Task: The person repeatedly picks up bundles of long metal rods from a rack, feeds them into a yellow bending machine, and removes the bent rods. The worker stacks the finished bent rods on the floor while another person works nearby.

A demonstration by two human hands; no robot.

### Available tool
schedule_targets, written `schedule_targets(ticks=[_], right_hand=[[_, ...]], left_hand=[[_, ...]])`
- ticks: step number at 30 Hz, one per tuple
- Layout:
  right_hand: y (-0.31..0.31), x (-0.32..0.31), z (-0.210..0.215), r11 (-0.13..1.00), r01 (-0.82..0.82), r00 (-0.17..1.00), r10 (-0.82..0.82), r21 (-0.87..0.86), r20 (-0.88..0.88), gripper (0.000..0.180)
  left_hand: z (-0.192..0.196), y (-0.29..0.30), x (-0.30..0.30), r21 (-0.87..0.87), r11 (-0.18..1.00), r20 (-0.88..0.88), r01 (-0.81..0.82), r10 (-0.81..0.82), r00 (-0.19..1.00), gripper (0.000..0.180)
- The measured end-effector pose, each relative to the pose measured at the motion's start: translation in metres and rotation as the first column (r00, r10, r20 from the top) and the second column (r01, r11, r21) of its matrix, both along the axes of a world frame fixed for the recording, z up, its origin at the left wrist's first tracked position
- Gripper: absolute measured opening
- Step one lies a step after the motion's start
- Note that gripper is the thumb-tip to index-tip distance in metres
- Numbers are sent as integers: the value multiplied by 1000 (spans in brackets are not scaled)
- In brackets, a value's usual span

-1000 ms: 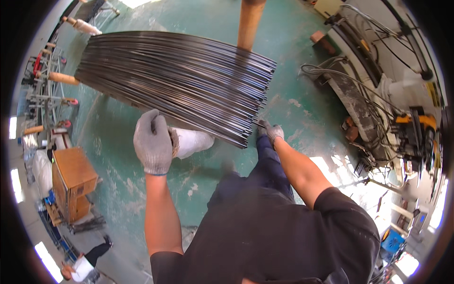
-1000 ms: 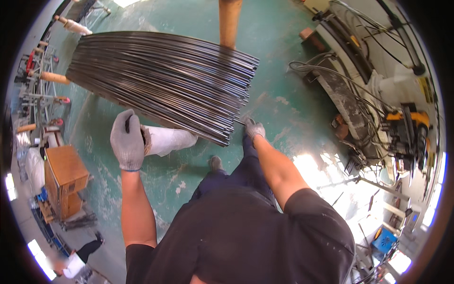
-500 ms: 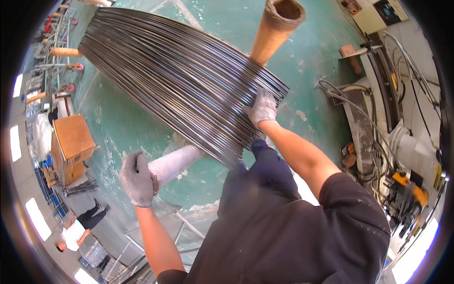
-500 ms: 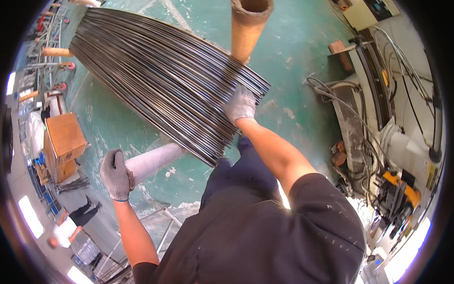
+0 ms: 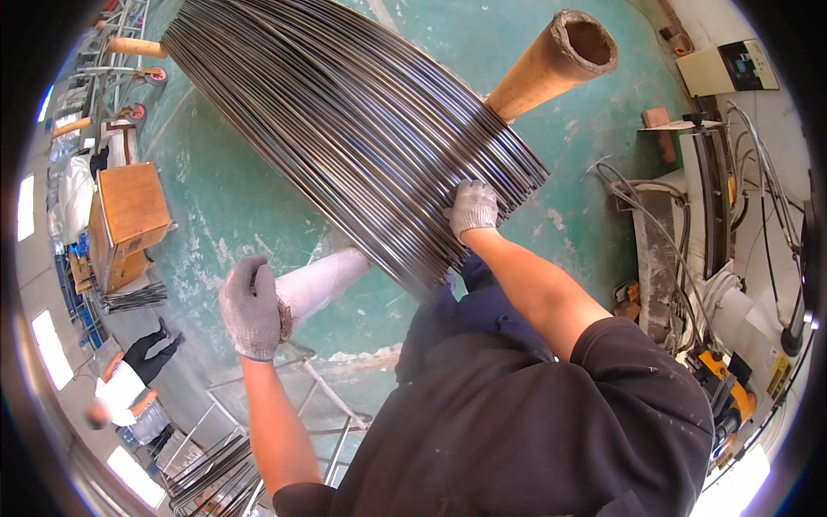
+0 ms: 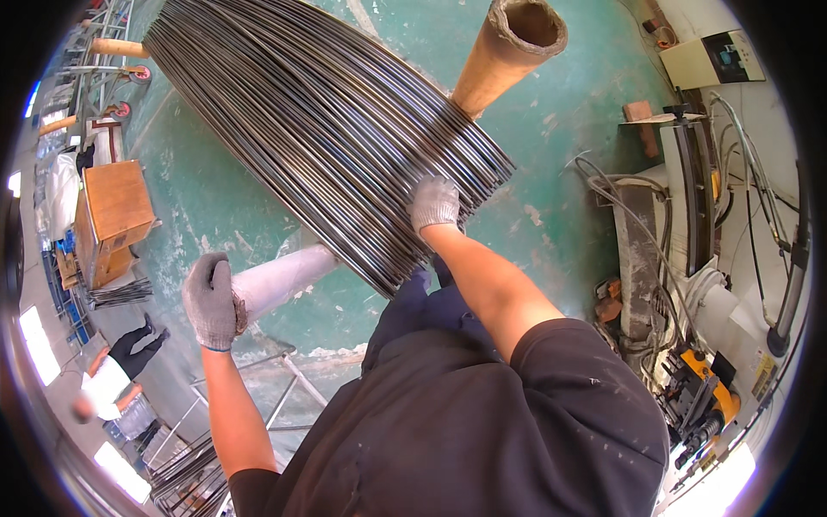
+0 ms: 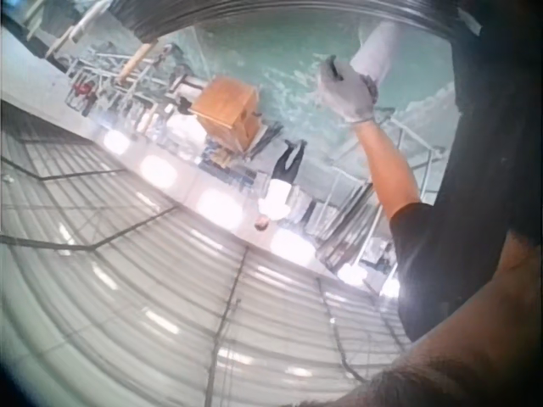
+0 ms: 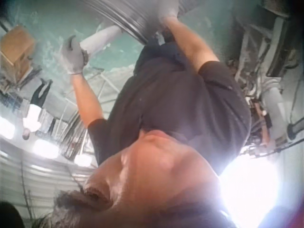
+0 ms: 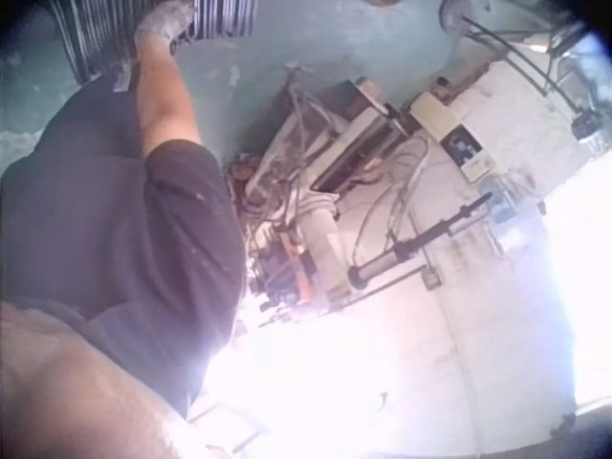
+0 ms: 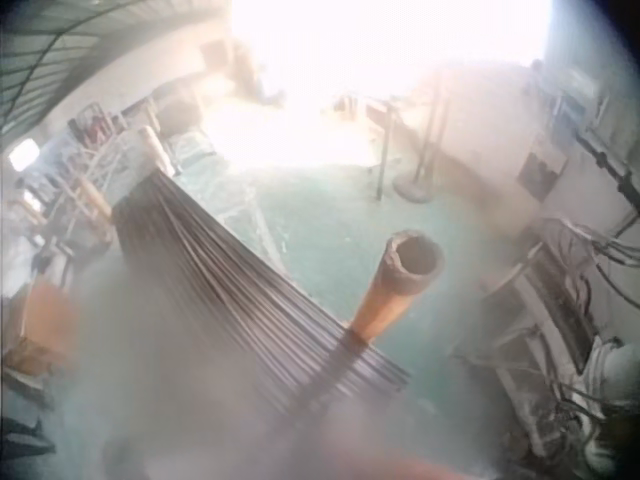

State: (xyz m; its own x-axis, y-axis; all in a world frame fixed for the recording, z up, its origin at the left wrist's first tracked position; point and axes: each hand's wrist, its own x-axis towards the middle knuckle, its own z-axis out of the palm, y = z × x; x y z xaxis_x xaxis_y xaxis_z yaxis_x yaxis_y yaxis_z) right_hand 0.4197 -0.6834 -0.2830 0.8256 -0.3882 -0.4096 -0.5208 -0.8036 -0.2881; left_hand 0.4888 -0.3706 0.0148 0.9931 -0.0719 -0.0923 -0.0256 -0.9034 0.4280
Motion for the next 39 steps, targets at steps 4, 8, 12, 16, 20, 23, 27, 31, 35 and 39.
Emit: schedule_targets(ticks=[4, 8, 12, 16, 20, 23, 27, 31, 35, 39], right_hand=[[-7, 14, 19, 997, 31, 975, -15, 69, -222, 58], [-11, 16, 25, 985, -1, 959, 50, 171, -277, 50], [-16, 23, 32, 982, -59, 956, 108, 180, -274, 39], [-15, 20, 23, 978, -80, 948, 134, 192, -287, 41], [-34, 14, 11, 935, -60, 968, 140, 349, -207, 45], [-43, 2, 23, 630, 213, 966, -20, 747, -258, 33], [-39, -6, 51, 100, 446, 893, -123, 890, -433, 24], [-36, -9, 82, 36, 436, 900, -40, 899, -435, 31], [-18, -13, 104, 287, 318, 946, -27, 904, -324, 45], [-4, -24, 130, 619, 252, 967, -144, 744, -208, 57]], left_hand=[[0, 3, 2, -40, 999, 10, 9, -8, 1000, 19], [-1, 10, 1, -30, 999, 16, 20, -20, 1000, 20], [-1, 13, 4, -45, 999, 20, 29, -28, 999, 20], [0, 16, 2, -17, 999, 79, 36, -35, 996, 20], [-1, 19, 3, -23, 999, 70, 39, -37, 997, 21], [-2, 22, 0, -43, 998, 76, 34, -31, 997, 21], [1, 22, -4, -38, 999, 104, 23, -19, 994, 21], [-2, 26, -8, -35, 999, 180, 30, -23, 983, 19], [-2, 27, -16, -53, 994, 369, 92, -67, 927, 14], [7, 6, -42, 87, 958, 639, 275, -265, 722, 13]])
